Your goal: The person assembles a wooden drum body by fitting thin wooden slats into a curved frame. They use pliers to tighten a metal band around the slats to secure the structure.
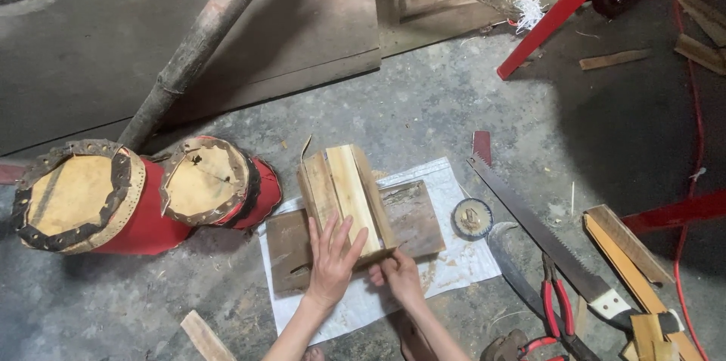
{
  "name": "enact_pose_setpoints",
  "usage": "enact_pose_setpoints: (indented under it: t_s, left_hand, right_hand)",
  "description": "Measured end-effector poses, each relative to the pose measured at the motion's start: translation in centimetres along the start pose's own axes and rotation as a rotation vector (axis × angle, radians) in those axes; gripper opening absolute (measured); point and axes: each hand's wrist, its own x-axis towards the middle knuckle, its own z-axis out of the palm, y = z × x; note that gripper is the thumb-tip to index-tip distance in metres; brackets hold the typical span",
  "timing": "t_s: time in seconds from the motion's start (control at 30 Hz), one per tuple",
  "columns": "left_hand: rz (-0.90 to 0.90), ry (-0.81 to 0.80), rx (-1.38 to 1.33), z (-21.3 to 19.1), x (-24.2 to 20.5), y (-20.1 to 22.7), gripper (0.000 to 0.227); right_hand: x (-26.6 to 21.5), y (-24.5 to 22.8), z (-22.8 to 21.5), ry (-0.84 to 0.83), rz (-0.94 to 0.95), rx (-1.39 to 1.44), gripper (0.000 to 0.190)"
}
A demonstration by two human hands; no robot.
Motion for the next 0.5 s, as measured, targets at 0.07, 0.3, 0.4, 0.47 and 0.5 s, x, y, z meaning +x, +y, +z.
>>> enact_pose_setpoints:
  t_s: [0.07, 0.3, 0.4, 0.47, 0.5]
  left_hand:
    - [0.008, 0.001, -0.009, 0.0, 0.0, 0.0, 0.07]
    - [-0.003, 0.002, -0.011, -0.1, 0.1, 0.1, 0.059]
    - [0.002, 0.006, -0.003, -0.1, 0.1, 0.0, 0.062]
    - [0.006, 0.0, -0.005, -0.1, 0.1, 0.1, 0.061]
    - [0.007, -0.001, -0.006, -0.1, 0.2, 0.1, 0.061]
  right_hand:
    - [-0.1, 0.2, -0.1, -0.029, -0.038, -0.036, 0.025]
    - [0.5, 0.7, -0.5, -0.024, 0.018, -0.011, 0.032]
    - [-0.2, 0.4, 0.0, -0.01, 0.041, 0.005, 0.033]
    - [-0.6, 1.3, 0.1, 0.049, -0.05, 0.061, 0.045]
    - [-0.6, 1.3, 0.0, 0.05, -0.049, 0.062, 0.045]
